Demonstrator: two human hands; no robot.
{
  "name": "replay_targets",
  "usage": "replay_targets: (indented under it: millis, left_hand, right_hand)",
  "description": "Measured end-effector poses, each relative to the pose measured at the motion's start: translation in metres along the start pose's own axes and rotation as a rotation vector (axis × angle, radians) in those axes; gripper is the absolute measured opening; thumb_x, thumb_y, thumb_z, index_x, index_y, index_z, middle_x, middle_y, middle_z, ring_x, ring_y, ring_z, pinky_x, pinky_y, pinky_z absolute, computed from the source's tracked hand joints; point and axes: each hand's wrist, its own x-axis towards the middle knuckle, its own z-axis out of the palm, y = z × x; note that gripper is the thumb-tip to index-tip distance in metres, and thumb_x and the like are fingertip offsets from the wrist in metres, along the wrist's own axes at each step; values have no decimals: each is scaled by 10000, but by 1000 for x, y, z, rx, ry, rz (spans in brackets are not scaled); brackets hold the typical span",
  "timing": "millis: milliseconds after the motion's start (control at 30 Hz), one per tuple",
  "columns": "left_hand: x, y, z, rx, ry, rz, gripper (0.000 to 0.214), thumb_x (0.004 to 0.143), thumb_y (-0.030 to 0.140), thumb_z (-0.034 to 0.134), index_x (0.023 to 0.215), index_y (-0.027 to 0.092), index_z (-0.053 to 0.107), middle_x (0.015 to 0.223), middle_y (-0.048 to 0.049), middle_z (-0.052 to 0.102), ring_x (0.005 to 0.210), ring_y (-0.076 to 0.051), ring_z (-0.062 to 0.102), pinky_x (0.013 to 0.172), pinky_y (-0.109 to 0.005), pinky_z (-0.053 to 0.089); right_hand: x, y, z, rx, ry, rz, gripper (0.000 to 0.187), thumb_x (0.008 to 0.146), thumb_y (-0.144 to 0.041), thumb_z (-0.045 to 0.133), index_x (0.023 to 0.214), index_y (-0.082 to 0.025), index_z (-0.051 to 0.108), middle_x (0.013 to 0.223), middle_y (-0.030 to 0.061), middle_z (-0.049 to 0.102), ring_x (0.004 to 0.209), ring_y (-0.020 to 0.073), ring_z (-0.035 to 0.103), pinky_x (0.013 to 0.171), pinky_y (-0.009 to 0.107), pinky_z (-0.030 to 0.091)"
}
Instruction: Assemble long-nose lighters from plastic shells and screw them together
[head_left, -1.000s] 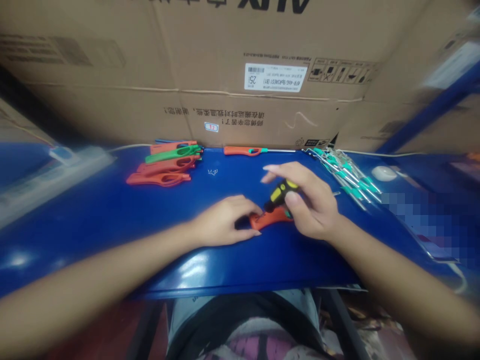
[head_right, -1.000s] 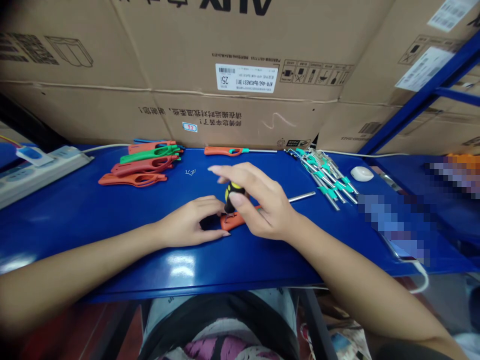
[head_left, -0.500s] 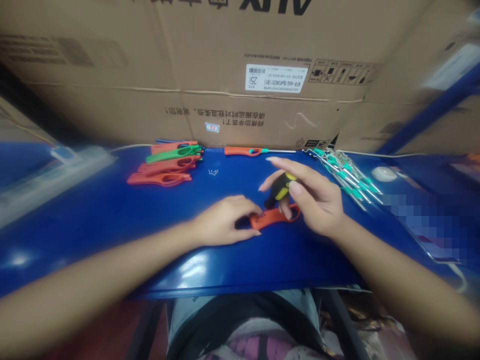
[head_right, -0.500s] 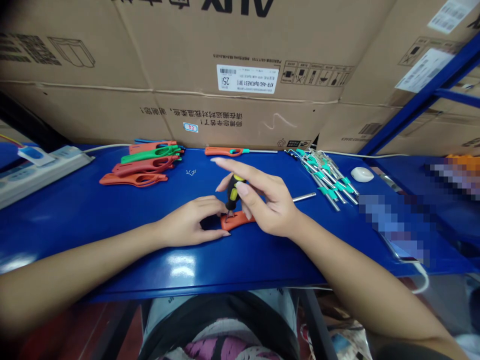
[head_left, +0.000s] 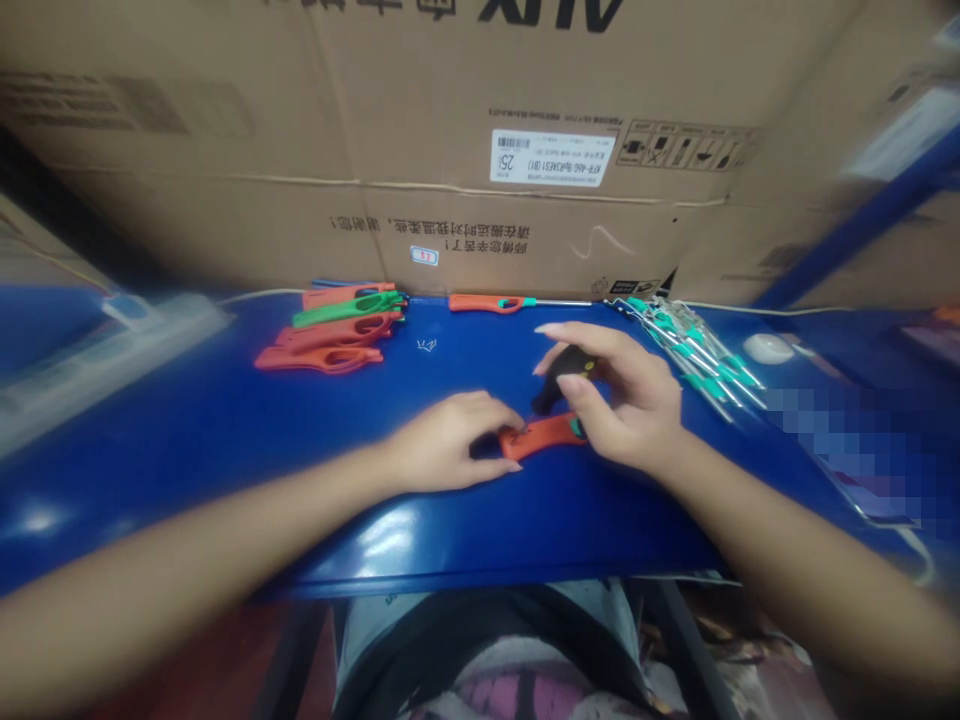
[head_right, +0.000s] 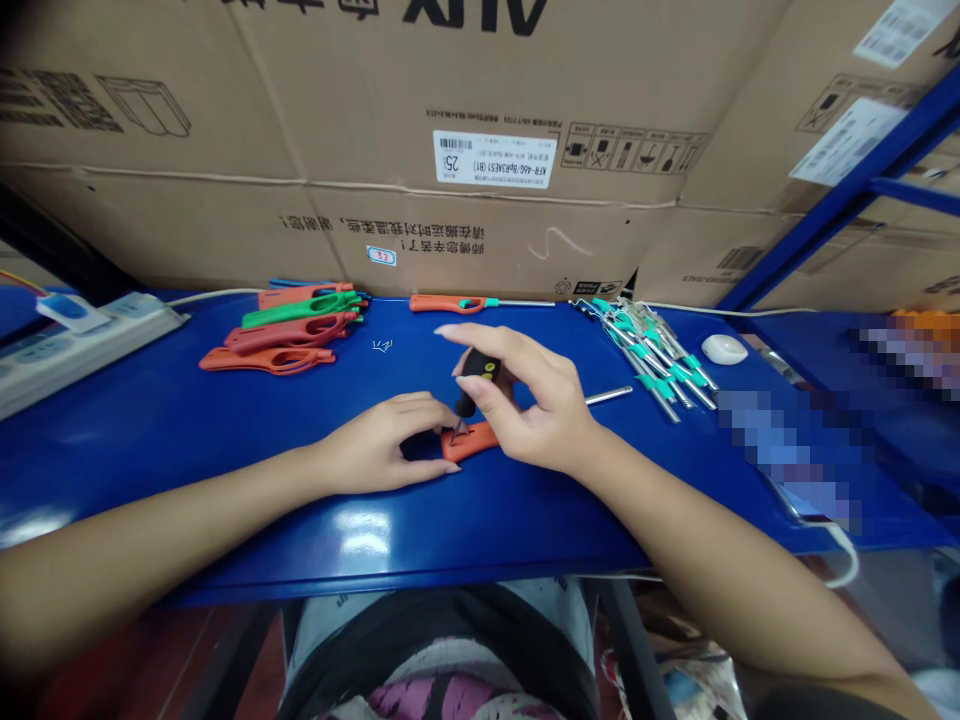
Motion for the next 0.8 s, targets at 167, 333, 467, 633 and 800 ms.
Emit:
replay_targets:
  millis: [167,333,467,633,800]
  left_hand:
    - [0,-1,0,-8,4,9,311,893,372,720,1126,181,644,1079,-71,728,996,-214,659,918,-358,491]
    - [0,-1,0,-7,16,15,286,893,385,717,1083,181,651,1023,-66,725,953,-213,658,884,-350,496]
    - [-1,-1,1,17,19,12,320,889,367,727,1138,184,649,1045,-65,727,964,-218,655,888,-354,494]
    - [-1,-1,1,5,28,21,299,886,379,727,1091,173,653,1018,-69,723,955,-213,661,893,-346,493]
    - [-1,-2,1,6,22,8,303,894,391,715,1105,181,656,1019,-71,722,951,-213,660,884,-352,502]
  right_hand:
    - [1,0,-3,-157,120,-208,313,911,-231,645,1220,-229,699,845,40,743,696,184,684,619,311,580]
    - [2,-11,-1,58,-68,-58,410,977,-199,486,1373,-193,593,1091,107,742,832,208,713,662,351,606]
    - [2,-11,-2,-184,89,-205,318,873,-213,725,1190,-223,700,857,48,752,644,164,645,590,293,555]
    - [1,-10,-3,-174,30,-170,357,991,-275,540,1335,-233,627,1061,89,747,885,221,703,755,365,599]
    - [2,-11,1,-53,-13,-45,322,984,-274,565,1294,-219,631,937,63,737,702,174,679,633,322,593]
